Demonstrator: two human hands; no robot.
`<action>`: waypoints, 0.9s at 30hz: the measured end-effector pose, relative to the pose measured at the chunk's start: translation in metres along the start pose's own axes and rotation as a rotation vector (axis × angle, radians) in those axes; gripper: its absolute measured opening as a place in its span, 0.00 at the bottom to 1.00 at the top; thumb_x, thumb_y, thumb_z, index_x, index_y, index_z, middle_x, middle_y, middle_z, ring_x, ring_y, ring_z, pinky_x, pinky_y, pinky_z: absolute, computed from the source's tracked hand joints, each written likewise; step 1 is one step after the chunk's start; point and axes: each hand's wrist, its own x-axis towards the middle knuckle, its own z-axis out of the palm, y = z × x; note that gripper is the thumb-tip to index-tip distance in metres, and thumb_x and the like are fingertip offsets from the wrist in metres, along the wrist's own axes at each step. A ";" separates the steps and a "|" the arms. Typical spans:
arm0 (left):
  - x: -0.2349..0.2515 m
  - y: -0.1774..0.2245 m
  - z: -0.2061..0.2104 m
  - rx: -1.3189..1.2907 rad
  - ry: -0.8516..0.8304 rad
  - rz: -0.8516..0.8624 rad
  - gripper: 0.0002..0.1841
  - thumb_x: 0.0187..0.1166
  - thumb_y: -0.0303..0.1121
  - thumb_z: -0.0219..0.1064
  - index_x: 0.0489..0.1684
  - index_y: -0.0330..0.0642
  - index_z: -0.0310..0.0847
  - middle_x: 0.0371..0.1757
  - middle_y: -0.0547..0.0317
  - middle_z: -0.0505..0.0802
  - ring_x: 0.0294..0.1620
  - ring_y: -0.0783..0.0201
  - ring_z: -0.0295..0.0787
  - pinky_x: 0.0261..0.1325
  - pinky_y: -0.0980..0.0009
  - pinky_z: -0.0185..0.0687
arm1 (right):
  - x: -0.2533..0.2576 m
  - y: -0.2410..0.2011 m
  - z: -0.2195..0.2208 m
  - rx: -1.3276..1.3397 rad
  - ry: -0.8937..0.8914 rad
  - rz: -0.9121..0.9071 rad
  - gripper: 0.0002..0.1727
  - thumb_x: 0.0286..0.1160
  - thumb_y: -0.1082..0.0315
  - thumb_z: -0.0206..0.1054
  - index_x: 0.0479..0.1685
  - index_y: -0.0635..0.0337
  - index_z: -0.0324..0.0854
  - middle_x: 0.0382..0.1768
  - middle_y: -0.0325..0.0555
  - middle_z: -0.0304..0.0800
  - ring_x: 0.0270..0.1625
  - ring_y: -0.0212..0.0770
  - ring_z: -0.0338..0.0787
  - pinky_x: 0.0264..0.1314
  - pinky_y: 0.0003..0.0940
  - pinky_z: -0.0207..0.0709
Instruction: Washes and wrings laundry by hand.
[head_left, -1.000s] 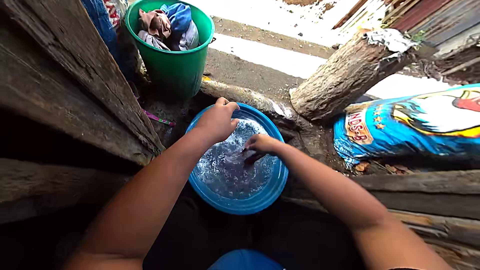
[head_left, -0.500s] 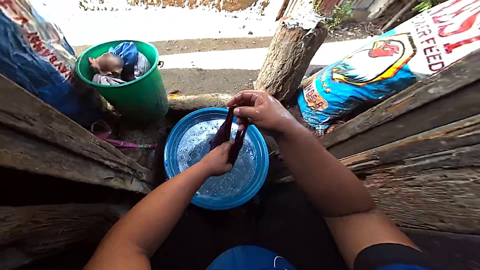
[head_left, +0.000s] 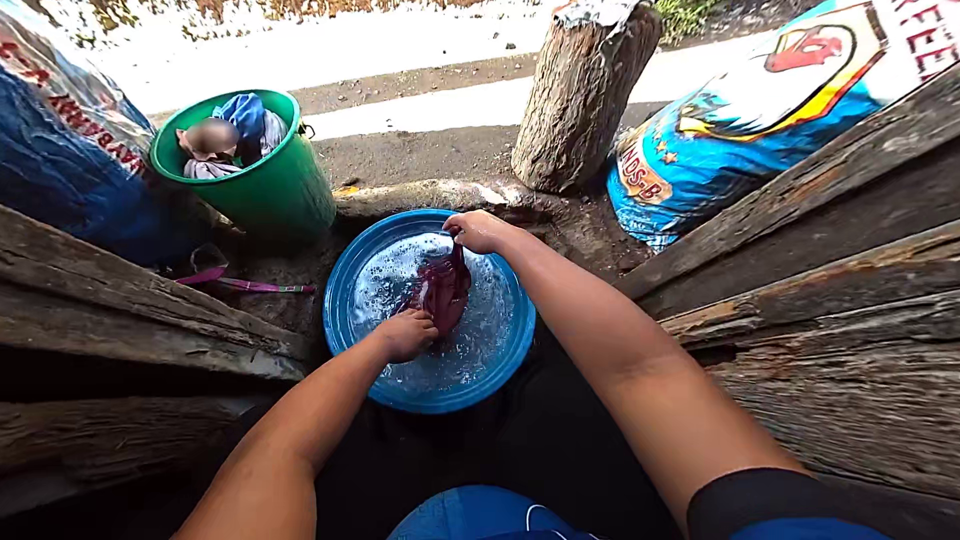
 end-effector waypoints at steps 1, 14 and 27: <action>0.007 0.005 0.006 0.002 -0.069 0.001 0.17 0.93 0.36 0.51 0.64 0.37 0.81 0.69 0.43 0.89 0.82 0.44 0.76 0.86 0.46 0.64 | 0.003 0.002 0.005 -0.021 -0.061 -0.012 0.22 0.82 0.69 0.62 0.74 0.54 0.81 0.67 0.56 0.88 0.72 0.57 0.85 0.78 0.62 0.72; 0.062 0.054 0.009 -0.382 0.017 -0.267 0.22 0.96 0.44 0.45 0.74 0.41 0.76 0.61 0.37 0.91 0.65 0.36 0.89 0.67 0.32 0.79 | -0.040 0.000 -0.012 0.004 -0.081 -0.101 0.19 0.83 0.64 0.65 0.70 0.58 0.83 0.63 0.56 0.89 0.69 0.56 0.86 0.76 0.59 0.73; 0.022 0.052 -0.149 -1.485 1.193 -0.331 0.16 0.95 0.46 0.48 0.60 0.46 0.75 0.48 0.59 0.87 0.48 0.66 0.87 0.54 0.61 0.85 | -0.053 0.026 0.043 0.247 -0.415 0.287 0.42 0.70 0.56 0.80 0.84 0.62 0.69 0.67 0.70 0.83 0.67 0.70 0.83 0.65 0.73 0.73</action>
